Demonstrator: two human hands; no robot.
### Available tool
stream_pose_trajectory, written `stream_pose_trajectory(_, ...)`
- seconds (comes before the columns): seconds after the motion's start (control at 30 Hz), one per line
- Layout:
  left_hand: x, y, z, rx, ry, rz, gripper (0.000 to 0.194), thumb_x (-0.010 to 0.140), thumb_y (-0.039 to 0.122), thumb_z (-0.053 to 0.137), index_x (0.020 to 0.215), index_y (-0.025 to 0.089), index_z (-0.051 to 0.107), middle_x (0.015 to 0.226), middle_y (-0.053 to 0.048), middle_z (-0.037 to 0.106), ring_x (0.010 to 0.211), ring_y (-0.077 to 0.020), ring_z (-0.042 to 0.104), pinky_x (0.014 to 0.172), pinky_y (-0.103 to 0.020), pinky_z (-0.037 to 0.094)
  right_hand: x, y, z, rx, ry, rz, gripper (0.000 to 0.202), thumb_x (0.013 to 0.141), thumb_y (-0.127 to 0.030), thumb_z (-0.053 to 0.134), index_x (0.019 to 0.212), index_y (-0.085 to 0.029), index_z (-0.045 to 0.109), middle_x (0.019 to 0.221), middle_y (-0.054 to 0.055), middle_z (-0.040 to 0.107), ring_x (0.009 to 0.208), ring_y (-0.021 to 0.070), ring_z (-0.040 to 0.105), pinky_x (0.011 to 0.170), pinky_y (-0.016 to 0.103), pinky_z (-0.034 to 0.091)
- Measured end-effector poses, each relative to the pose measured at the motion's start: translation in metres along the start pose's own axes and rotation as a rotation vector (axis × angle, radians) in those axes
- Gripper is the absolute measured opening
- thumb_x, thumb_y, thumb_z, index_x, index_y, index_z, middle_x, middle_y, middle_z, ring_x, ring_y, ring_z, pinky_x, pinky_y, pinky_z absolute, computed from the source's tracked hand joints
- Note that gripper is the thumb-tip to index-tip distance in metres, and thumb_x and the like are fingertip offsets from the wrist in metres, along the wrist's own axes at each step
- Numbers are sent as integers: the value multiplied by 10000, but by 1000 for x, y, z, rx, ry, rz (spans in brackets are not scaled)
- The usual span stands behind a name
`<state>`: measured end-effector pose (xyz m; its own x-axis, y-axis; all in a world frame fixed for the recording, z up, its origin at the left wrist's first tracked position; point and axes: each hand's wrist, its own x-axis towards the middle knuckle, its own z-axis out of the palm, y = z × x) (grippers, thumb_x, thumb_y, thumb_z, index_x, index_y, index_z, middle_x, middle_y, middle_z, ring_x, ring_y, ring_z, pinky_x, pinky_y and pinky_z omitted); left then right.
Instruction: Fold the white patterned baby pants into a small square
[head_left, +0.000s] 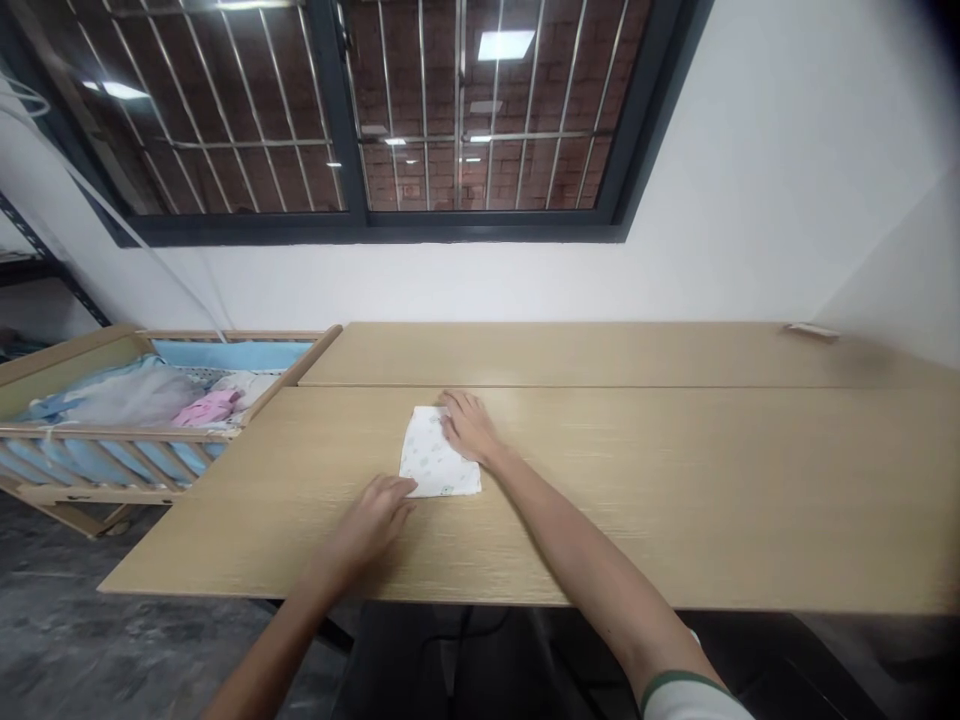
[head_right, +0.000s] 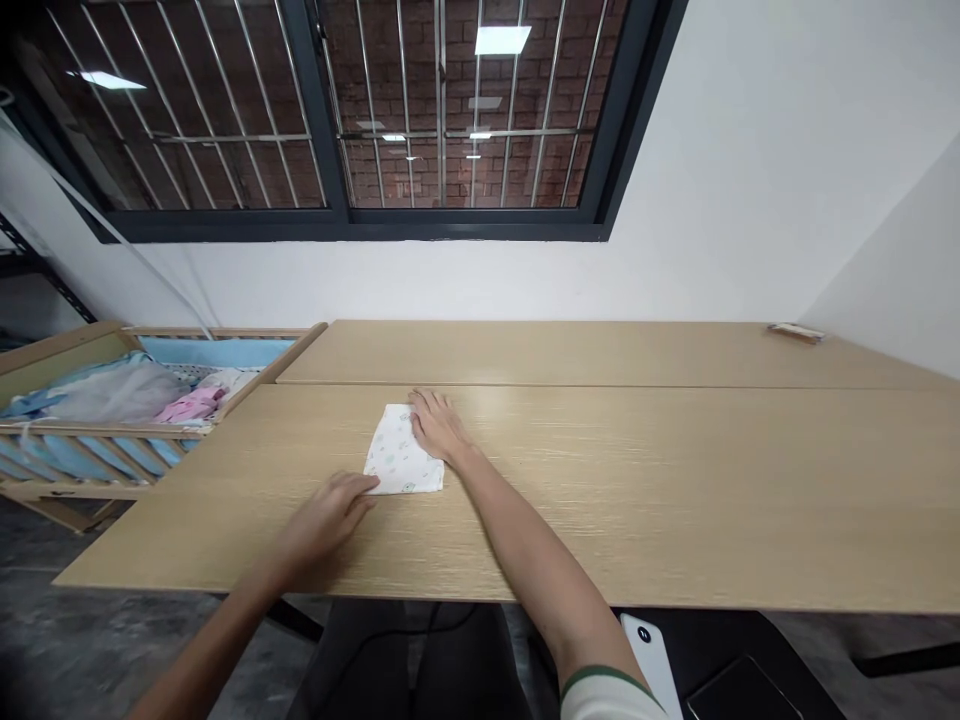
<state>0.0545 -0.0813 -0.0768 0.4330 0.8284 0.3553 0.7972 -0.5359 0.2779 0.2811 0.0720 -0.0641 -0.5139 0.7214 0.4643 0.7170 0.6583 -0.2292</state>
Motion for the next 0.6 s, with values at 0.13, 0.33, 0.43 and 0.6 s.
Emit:
stream_pose_trajectory(0.13,11,-8,-12,-49,-1,68,236,1003,256,458,1110,217,664,1194,-85,690,1171,-261,613,1039,-436,479,-9,3,-16,238,-78,48,296,941,-151,482,1158,-139,684,1086,137,717,1026,253,635,951,408,475)
stream_pose_trajectory(0.33,43,-14,-24,-231,-91,-111,231,978,331,434,991,211,631,962,-81,712,908,-269,651,830,-388,476,-19,18,-60,748,-587,79,542,726,-72,638,1256,-179,685,1292,95,671,1130,230,631,929,318,495)
stream_pose_trajectory(0.43,75,-28,-31,-284,-78,-141,257,955,395,453,940,208,629,864,-51,698,792,-245,631,725,-341,445,-24,20,-75,799,-714,63,773,664,-138,771,1410,-212,584,1452,97,564,1297,256,543,1044,337,443)
stream_pose_trajectory(0.6,127,-50,-31,-432,-38,-169,364,885,515,516,840,179,651,762,-26,668,694,-207,592,641,-295,417,-23,16,-69,797,-626,94,697,720,-453,851,1317,-169,631,1332,113,644,1183,272,604,1030,365,462)
